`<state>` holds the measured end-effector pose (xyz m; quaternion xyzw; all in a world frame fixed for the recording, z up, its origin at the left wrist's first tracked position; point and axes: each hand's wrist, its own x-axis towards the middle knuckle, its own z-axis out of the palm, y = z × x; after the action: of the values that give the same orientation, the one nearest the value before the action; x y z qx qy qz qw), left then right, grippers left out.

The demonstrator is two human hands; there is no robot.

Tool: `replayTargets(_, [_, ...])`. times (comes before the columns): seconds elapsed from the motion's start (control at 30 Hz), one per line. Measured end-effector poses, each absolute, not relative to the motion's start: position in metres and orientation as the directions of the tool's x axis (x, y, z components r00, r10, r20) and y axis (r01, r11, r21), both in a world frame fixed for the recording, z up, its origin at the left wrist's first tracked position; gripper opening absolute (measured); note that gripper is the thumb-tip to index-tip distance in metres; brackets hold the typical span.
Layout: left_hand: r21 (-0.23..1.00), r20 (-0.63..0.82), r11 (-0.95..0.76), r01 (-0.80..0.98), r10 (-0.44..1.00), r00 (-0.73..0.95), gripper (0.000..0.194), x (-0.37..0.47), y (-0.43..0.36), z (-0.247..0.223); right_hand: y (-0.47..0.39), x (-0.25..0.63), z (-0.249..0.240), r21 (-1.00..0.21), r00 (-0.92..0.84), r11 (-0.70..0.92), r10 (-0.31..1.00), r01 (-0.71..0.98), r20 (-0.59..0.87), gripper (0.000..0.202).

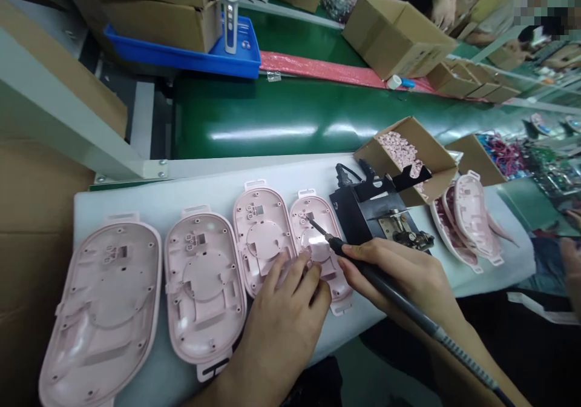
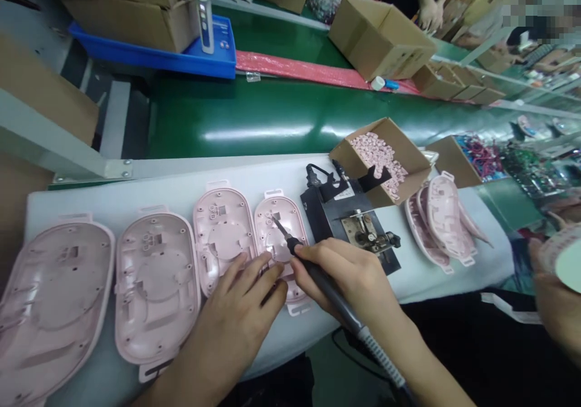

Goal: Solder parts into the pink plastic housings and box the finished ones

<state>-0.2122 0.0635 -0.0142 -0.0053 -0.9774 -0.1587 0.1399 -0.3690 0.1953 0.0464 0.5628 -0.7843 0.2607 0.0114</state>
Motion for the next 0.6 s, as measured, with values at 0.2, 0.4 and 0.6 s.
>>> replayTargets(0.2, [0.314,0.278,0.949,0.038,-0.054,-0.959,0.026,-0.210,0.067,-0.016,0.197,-0.366,0.044,-0.341,-0.351,0.238,-0.879,-0.910,0.324,0.014])
replayTargets(0.4, [0.323,0.341,0.944,0.065,-0.052,-0.939,0.025,-0.210,0.064,-0.016,0.194,-0.363,0.045,-0.355,-0.409,0.295,-0.859,-0.887,0.308,0.012])
replayTargets(0.6, [0.293,0.403,0.954,0.059,-0.067,-0.913,0.027,-0.216,0.069,-0.021,0.187,-0.348,0.051,-0.459,-0.535,0.318,-0.688,-0.829,0.491,0.022])
